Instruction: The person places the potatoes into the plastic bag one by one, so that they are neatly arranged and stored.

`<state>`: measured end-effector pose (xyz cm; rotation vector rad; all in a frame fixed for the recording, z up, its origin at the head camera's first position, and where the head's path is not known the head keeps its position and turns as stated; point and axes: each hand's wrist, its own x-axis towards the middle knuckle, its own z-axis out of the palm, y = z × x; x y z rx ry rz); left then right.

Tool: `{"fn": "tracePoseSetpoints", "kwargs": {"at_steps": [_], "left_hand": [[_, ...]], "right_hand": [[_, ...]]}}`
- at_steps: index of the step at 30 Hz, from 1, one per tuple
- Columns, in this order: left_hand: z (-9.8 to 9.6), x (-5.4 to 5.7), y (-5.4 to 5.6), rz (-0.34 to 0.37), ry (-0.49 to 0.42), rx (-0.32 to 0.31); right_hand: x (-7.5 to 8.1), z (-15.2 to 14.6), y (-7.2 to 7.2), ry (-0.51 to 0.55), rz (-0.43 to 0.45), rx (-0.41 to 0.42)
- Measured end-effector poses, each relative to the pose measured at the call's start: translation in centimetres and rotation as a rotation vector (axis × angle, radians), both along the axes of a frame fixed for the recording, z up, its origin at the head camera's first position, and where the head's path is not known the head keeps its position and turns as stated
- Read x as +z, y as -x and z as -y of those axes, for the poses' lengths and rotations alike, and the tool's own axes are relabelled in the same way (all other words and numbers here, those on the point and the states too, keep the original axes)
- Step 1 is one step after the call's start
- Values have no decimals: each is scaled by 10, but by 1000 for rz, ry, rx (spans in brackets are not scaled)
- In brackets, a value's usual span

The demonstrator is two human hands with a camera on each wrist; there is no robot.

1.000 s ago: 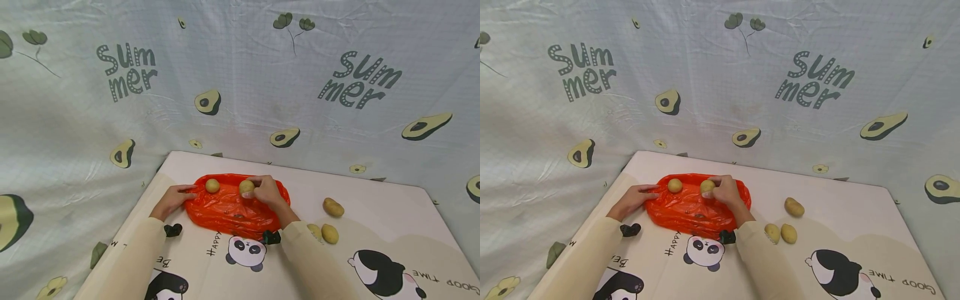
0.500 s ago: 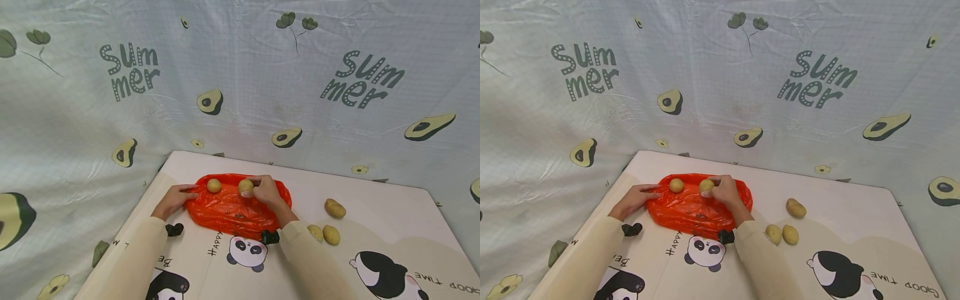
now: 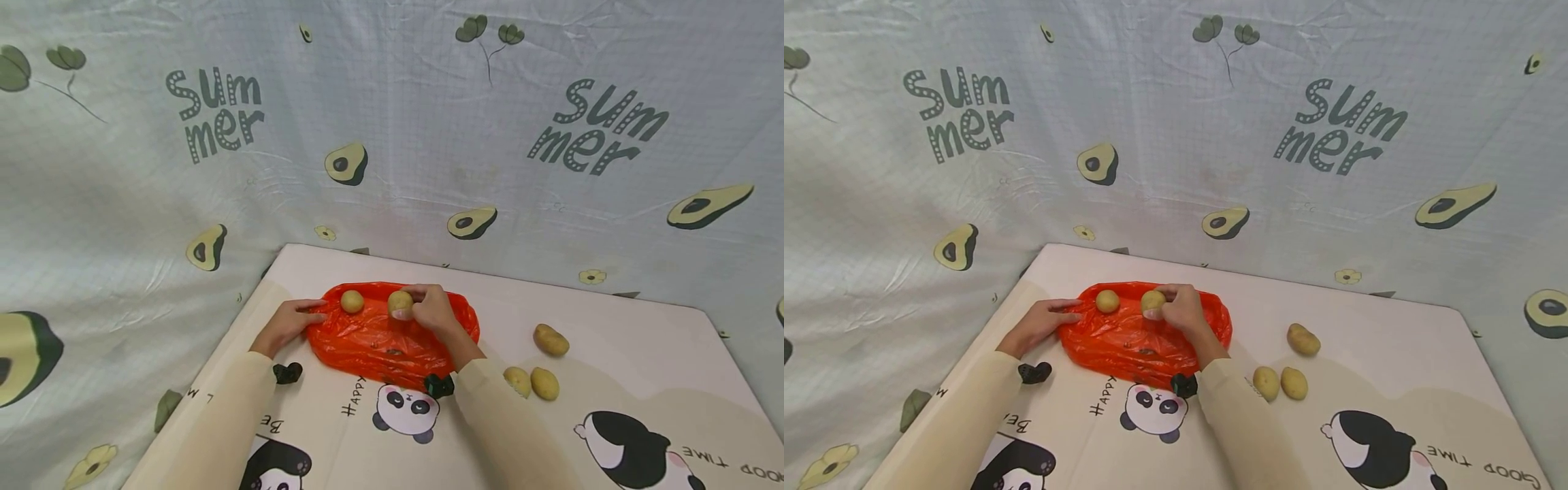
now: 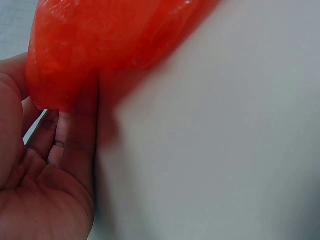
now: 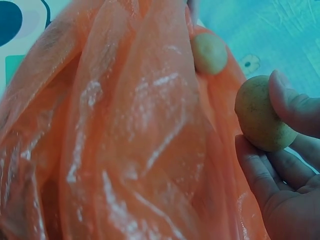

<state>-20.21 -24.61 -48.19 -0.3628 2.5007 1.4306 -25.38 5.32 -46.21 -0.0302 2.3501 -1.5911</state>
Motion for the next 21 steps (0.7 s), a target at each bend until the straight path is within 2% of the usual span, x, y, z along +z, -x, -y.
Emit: {"fn": "tracePoseSetpoints", "kwargs": {"at_steps": [21], "left_hand": [[0, 0, -1, 0, 10, 12]], "right_hand": [[-3, 9, 0, 41, 23, -2]]}}
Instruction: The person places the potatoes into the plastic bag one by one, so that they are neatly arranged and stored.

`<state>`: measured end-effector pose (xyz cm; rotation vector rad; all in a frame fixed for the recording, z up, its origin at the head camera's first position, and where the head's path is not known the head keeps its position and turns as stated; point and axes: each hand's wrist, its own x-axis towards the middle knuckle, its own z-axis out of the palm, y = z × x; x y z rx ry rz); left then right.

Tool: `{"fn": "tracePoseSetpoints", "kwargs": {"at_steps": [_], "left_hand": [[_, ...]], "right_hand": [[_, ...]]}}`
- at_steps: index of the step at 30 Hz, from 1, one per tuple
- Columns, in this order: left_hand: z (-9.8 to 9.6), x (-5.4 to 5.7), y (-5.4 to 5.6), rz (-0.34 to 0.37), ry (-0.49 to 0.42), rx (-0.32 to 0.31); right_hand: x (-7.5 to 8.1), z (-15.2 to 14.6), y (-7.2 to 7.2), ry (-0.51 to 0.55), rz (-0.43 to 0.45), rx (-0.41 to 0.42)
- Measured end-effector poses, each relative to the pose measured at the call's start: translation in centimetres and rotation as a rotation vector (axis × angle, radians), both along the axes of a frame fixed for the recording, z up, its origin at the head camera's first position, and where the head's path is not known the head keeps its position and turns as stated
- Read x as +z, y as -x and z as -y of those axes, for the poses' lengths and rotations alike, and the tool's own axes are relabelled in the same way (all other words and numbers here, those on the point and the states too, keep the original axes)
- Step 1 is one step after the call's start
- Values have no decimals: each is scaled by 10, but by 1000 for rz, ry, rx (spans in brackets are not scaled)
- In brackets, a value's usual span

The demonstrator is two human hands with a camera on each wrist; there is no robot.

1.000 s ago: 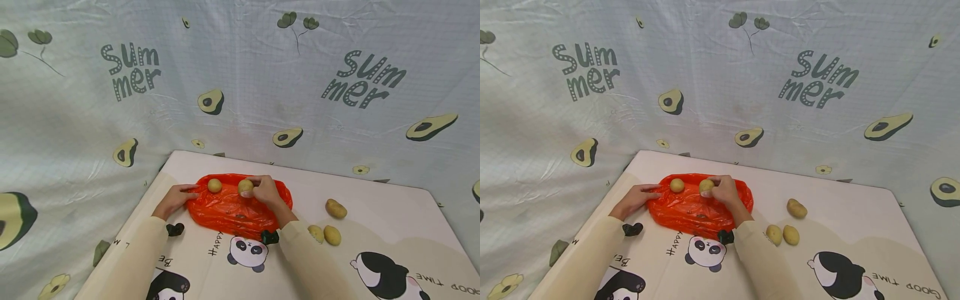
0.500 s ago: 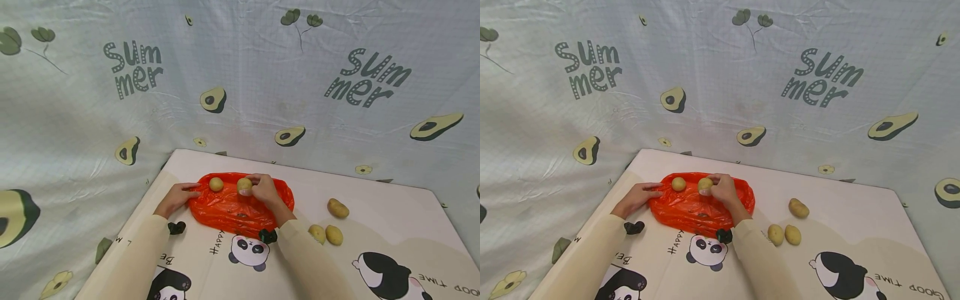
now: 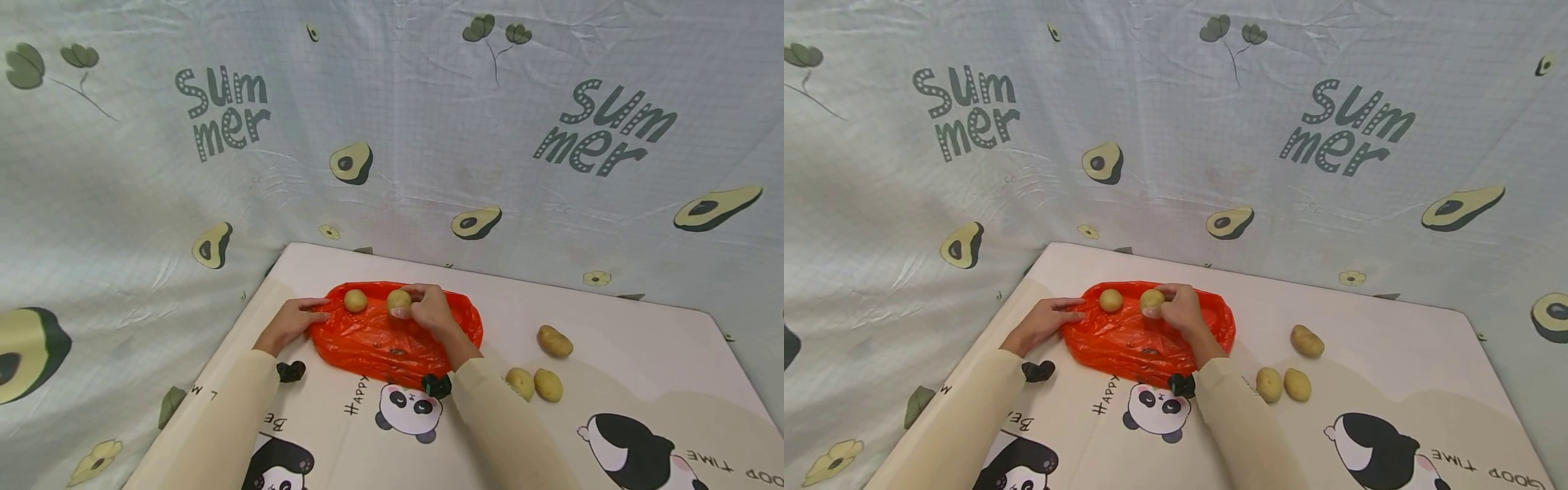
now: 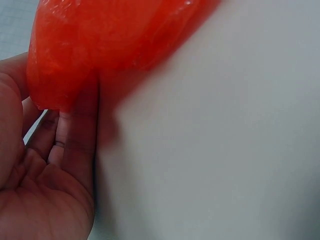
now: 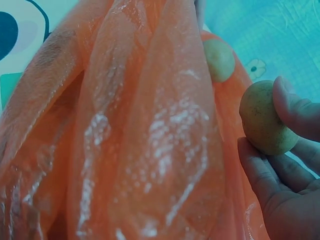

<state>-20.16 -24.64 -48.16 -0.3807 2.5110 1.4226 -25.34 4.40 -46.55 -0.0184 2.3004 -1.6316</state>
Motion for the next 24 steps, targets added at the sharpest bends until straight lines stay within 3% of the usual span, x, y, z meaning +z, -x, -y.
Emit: {"fn": "tracePoseSetpoints", "kwargs": {"at_steps": [12, 24], "left_hand": [[1, 1, -1, 5, -9, 3], [3, -4, 1, 7, -18, 17]], "right_hand": [[1, 6, -5, -15, 14, -40], [0, 9, -4, -3, 7, -30]]}}
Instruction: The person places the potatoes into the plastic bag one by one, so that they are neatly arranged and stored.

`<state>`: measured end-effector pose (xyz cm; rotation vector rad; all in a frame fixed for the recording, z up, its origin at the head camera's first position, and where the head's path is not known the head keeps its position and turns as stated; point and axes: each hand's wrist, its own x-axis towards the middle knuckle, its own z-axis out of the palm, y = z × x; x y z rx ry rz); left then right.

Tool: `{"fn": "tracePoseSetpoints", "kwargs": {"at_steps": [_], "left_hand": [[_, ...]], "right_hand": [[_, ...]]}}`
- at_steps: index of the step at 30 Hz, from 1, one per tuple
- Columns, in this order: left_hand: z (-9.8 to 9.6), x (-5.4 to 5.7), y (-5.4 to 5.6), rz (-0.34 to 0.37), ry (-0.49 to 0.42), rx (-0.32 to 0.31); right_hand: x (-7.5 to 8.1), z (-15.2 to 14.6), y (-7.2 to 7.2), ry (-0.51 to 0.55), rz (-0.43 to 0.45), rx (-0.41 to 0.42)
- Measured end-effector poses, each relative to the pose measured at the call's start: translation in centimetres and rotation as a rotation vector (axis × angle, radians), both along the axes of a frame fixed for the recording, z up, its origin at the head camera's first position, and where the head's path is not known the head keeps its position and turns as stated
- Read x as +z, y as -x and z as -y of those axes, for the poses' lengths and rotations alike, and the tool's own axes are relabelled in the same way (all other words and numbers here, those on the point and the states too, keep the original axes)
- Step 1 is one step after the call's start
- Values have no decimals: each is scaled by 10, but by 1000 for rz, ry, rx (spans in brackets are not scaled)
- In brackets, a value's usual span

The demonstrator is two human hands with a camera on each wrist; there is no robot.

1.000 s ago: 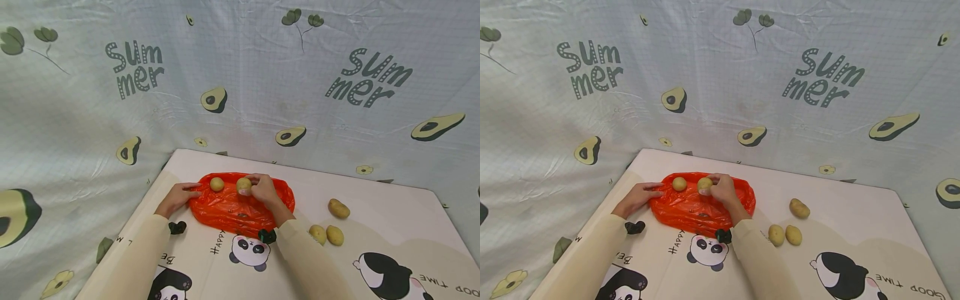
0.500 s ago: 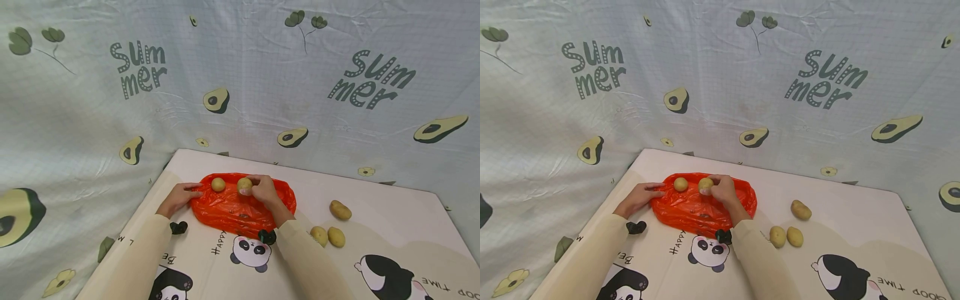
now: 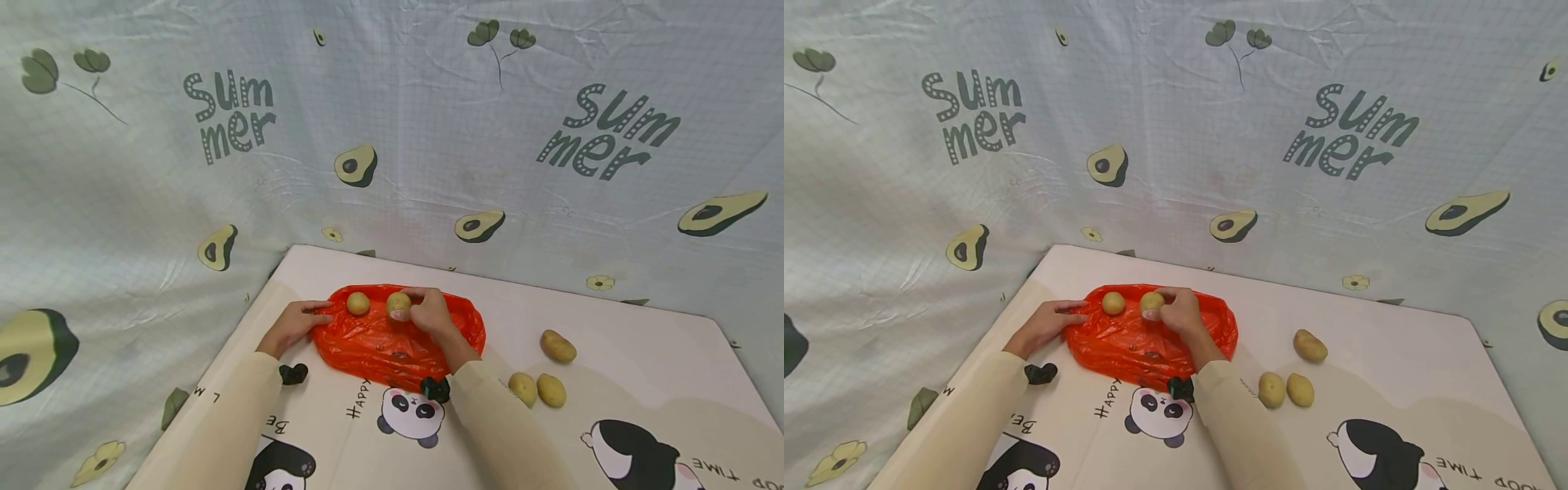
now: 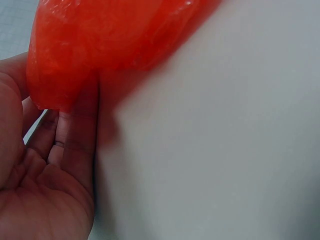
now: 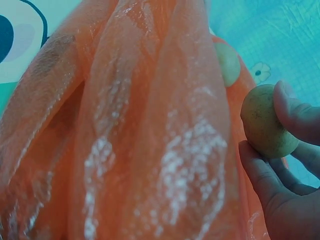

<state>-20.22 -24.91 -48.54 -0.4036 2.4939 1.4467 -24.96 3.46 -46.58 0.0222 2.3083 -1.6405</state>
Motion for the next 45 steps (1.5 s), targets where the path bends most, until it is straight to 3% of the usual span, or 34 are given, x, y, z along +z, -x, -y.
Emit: {"fn": "tracePoseSetpoints", "kwargs": {"at_steps": [13, 45], "left_hand": [[1, 0, -2, 2, -1, -1], [2, -1, -1, 6, -21, 0]], "right_hand": [[-1, 6, -3, -4, -1, -42], [-2, 13, 0, -23, 2, -40]]}}
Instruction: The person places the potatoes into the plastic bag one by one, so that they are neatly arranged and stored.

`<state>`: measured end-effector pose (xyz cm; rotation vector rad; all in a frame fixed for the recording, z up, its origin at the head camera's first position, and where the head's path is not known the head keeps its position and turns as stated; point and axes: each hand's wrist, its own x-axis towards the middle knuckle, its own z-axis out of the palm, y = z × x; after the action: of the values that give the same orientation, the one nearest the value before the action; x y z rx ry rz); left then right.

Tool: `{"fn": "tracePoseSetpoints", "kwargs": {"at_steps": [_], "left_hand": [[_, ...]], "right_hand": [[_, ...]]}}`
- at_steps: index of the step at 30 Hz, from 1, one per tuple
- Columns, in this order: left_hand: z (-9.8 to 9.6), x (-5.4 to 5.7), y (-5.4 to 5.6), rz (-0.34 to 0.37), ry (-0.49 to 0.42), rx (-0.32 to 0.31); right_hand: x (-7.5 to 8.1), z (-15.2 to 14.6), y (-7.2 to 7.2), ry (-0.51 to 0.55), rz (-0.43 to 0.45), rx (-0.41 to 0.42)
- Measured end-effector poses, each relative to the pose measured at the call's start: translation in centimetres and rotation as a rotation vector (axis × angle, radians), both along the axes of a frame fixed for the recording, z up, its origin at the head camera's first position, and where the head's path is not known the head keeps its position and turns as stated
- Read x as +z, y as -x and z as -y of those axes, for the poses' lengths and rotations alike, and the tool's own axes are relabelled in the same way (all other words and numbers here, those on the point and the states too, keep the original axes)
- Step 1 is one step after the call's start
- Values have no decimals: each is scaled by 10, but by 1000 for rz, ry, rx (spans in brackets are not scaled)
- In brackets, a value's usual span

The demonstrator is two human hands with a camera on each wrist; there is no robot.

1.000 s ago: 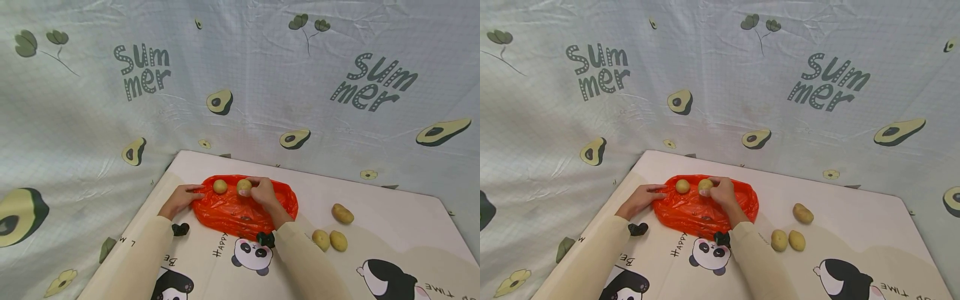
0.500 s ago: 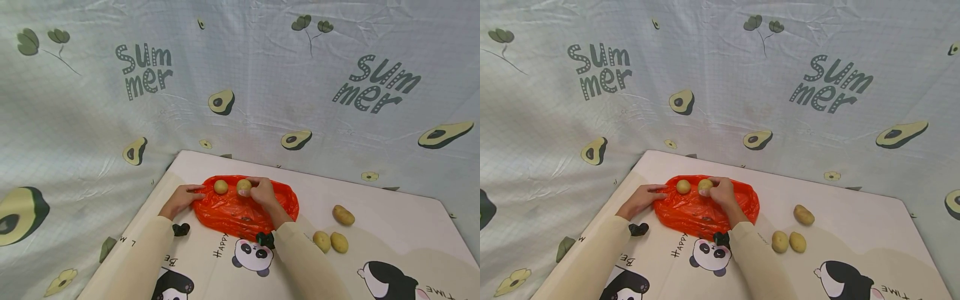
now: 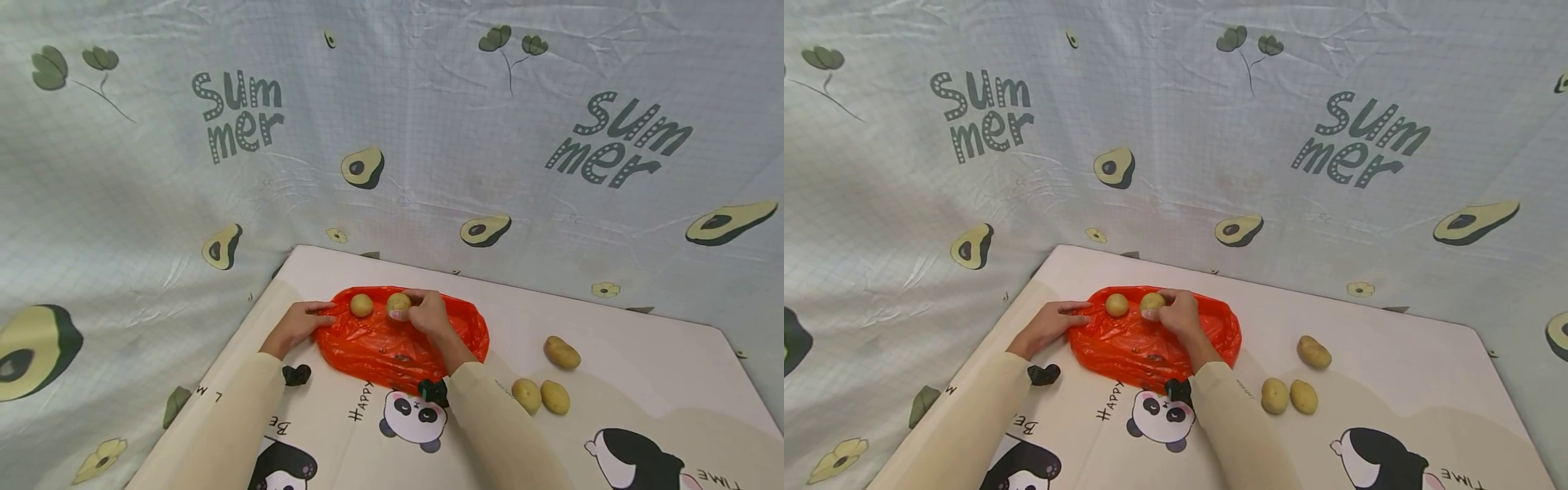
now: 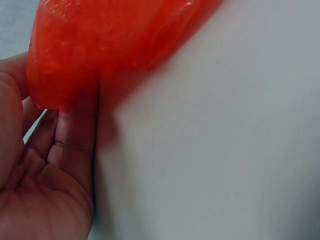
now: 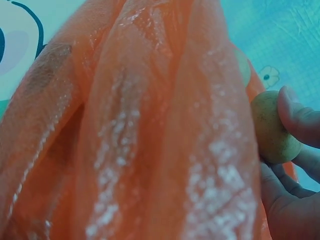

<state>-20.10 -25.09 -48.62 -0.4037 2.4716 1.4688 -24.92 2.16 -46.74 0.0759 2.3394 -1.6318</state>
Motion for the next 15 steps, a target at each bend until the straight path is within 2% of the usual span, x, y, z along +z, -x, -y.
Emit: {"fn": "tracePoseSetpoints", "kwargs": {"at_steps": [15], "left_hand": [[1, 0, -1, -19, 6, -8]], "right_hand": [[-2, 2, 1, 4, 24, -22]]}}
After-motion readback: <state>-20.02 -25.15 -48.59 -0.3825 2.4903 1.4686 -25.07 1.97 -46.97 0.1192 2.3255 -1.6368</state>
